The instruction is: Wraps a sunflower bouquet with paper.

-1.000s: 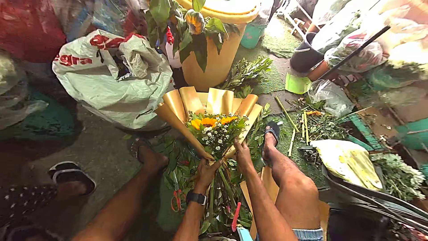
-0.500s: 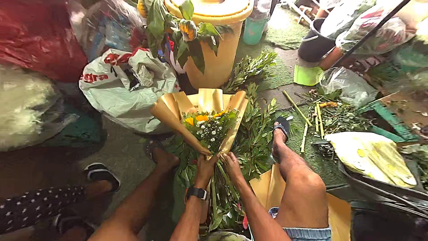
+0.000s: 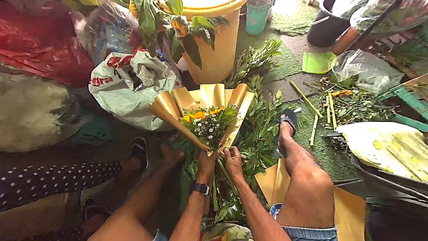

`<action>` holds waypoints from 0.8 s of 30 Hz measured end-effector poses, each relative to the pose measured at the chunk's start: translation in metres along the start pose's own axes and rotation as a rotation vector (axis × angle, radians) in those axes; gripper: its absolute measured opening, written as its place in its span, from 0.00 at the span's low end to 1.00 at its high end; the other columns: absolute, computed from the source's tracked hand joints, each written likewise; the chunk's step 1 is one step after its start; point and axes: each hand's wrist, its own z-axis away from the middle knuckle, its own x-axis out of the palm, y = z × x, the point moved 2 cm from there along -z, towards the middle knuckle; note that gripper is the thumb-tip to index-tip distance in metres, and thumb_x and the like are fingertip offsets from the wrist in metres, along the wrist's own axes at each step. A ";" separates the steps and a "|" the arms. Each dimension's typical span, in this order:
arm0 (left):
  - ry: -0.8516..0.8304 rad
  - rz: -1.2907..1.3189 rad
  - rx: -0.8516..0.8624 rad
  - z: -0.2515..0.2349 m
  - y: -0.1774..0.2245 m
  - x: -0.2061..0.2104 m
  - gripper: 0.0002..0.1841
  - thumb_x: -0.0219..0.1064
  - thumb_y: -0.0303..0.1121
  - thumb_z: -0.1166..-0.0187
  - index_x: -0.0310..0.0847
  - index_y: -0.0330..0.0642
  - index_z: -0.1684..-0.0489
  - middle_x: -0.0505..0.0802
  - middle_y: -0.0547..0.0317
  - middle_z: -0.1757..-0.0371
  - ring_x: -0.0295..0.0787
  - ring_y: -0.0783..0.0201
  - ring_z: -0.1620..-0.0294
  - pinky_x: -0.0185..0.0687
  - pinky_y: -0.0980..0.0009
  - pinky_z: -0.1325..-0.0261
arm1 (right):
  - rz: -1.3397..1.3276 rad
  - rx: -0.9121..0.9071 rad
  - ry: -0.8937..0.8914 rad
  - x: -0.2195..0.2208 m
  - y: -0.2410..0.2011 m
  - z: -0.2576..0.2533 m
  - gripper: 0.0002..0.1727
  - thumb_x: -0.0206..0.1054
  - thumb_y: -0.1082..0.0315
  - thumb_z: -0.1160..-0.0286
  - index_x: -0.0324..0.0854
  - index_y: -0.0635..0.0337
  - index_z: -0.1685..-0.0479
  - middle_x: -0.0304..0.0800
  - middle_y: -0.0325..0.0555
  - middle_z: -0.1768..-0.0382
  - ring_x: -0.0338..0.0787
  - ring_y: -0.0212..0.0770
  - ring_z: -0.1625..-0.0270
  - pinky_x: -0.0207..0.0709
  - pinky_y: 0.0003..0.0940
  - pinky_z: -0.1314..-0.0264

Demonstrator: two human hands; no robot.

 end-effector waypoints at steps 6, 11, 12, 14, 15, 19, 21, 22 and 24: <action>0.014 -0.021 0.012 -0.001 0.004 0.000 0.31 0.82 0.38 0.34 0.78 0.31 0.33 0.90 0.44 0.41 0.87 0.58 0.38 0.81 0.59 0.31 | 0.005 -0.020 0.049 0.005 -0.005 0.005 0.10 0.62 0.66 0.14 0.80 0.65 0.49 0.90 0.48 0.63 0.91 0.36 0.59 0.86 0.33 0.52; -0.007 -0.125 -0.013 0.001 0.010 -0.002 0.30 0.82 0.36 0.36 0.79 0.31 0.35 0.90 0.43 0.43 0.88 0.56 0.39 0.83 0.56 0.32 | 0.004 -0.031 0.022 0.004 -0.004 0.002 0.10 0.60 0.66 0.13 0.79 0.66 0.49 0.89 0.48 0.63 0.90 0.37 0.60 0.86 0.35 0.52; -0.011 -0.156 -0.022 0.001 0.012 -0.001 0.30 0.82 0.37 0.35 0.79 0.31 0.35 0.91 0.43 0.43 0.88 0.56 0.39 0.83 0.55 0.32 | 0.003 -0.030 0.020 0.004 -0.003 0.001 0.10 0.60 0.67 0.13 0.79 0.66 0.50 0.89 0.48 0.64 0.89 0.36 0.60 0.85 0.34 0.52; -0.029 -0.196 -0.050 0.000 0.012 0.001 0.32 0.81 0.39 0.35 0.78 0.32 0.32 0.90 0.43 0.40 0.87 0.55 0.36 0.82 0.53 0.30 | -0.024 -0.018 0.025 0.003 -0.001 0.000 0.10 0.62 0.67 0.14 0.80 0.66 0.51 0.89 0.48 0.65 0.90 0.36 0.61 0.85 0.34 0.53; -0.035 -0.201 -0.066 -0.001 0.010 0.002 0.33 0.81 0.40 0.35 0.77 0.32 0.31 0.89 0.43 0.39 0.86 0.54 0.35 0.81 0.52 0.30 | -0.055 -0.011 0.028 0.002 0.000 0.000 0.10 0.62 0.67 0.14 0.80 0.66 0.51 0.89 0.48 0.65 0.89 0.36 0.61 0.85 0.34 0.53; -0.044 -0.209 -0.104 -0.006 0.004 0.005 0.37 0.81 0.41 0.35 0.73 0.31 0.27 0.87 0.40 0.35 0.84 0.50 0.32 0.79 0.50 0.28 | -0.180 0.033 0.075 0.004 0.004 0.006 0.13 0.56 0.67 0.12 0.83 0.66 0.49 0.85 0.44 0.66 0.83 0.33 0.64 0.79 0.31 0.56; -0.030 -0.203 -0.093 -0.006 0.002 0.007 0.36 0.81 0.40 0.35 0.73 0.31 0.27 0.87 0.39 0.36 0.84 0.51 0.33 0.80 0.50 0.29 | -0.207 0.049 0.096 0.004 0.007 0.009 0.14 0.56 0.68 0.13 0.85 0.67 0.47 0.88 0.46 0.61 0.86 0.33 0.59 0.81 0.32 0.50; -0.021 -0.198 -0.080 -0.005 0.001 0.008 0.36 0.81 0.39 0.35 0.73 0.31 0.28 0.87 0.39 0.37 0.85 0.51 0.34 0.80 0.51 0.29 | -0.222 0.059 0.099 0.004 0.008 0.011 0.13 0.57 0.69 0.13 0.85 0.67 0.46 0.90 0.48 0.58 0.87 0.34 0.55 0.82 0.32 0.47; -0.014 -0.212 -0.070 -0.004 0.000 0.009 0.35 0.81 0.39 0.34 0.74 0.31 0.29 0.88 0.39 0.38 0.85 0.51 0.35 0.80 0.51 0.29 | -0.238 0.075 0.103 0.004 0.009 0.011 0.13 0.57 0.70 0.13 0.85 0.67 0.44 0.91 0.48 0.55 0.88 0.35 0.53 0.82 0.33 0.45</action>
